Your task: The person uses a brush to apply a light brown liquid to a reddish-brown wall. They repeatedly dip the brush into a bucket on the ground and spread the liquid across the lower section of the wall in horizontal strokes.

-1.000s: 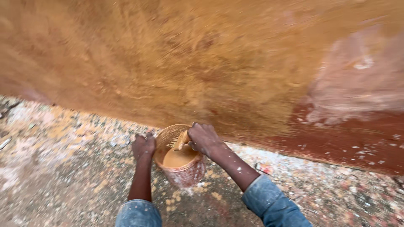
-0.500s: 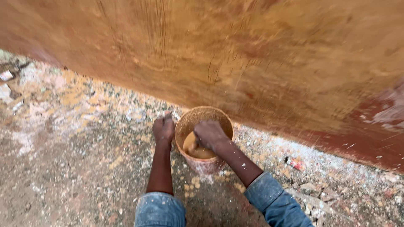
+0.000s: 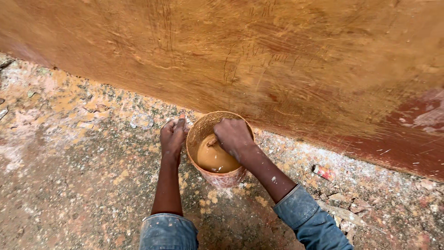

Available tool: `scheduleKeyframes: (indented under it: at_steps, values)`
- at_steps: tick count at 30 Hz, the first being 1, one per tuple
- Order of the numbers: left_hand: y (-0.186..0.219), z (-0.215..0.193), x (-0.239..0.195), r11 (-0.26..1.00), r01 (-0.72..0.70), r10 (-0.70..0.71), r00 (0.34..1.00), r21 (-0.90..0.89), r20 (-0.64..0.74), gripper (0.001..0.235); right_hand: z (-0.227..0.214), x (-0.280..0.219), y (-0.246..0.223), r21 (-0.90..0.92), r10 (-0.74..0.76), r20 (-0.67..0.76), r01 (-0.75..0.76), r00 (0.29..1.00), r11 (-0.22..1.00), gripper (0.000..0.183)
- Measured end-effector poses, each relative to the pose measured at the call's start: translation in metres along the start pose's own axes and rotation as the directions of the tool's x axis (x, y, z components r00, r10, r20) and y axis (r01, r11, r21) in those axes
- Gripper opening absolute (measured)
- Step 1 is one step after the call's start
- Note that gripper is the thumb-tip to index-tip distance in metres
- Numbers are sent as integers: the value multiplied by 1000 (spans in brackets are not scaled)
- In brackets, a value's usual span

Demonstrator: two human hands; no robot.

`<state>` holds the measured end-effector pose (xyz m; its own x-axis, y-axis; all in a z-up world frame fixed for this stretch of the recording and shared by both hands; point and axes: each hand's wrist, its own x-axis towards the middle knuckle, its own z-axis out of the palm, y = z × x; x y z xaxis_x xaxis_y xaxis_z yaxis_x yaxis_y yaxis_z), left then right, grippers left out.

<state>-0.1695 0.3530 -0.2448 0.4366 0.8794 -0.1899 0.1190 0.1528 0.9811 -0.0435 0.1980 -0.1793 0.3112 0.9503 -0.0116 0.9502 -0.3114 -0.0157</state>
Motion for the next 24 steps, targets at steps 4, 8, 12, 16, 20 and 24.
scheduleKeyframes:
  at_steps: [4,8,12,16,20,24]
  values:
    - [4,1,0,999,44,-44,998,23,-40,32,-4,-6,-8,-33,-56,137,61,989,998,39]
    - [3,5,3,998,44,-46,996,-34,-75,23,-10,-15,-5,144,-68,1,67,998,987,5]
    - [0,3,8,993,26,-40,992,-113,-121,27,-47,-33,19,202,41,75,-56,996,978,19]
    - [-2,1,12,974,-83,41,979,-212,-198,26,-94,-62,56,222,135,35,-139,990,965,28]
    - [6,6,9,980,-109,53,952,-168,-303,28,-109,-91,91,315,138,-111,-97,984,944,34]
    - [34,20,-8,991,-128,109,954,-50,-280,34,-90,-111,119,225,101,-100,-76,990,971,37]
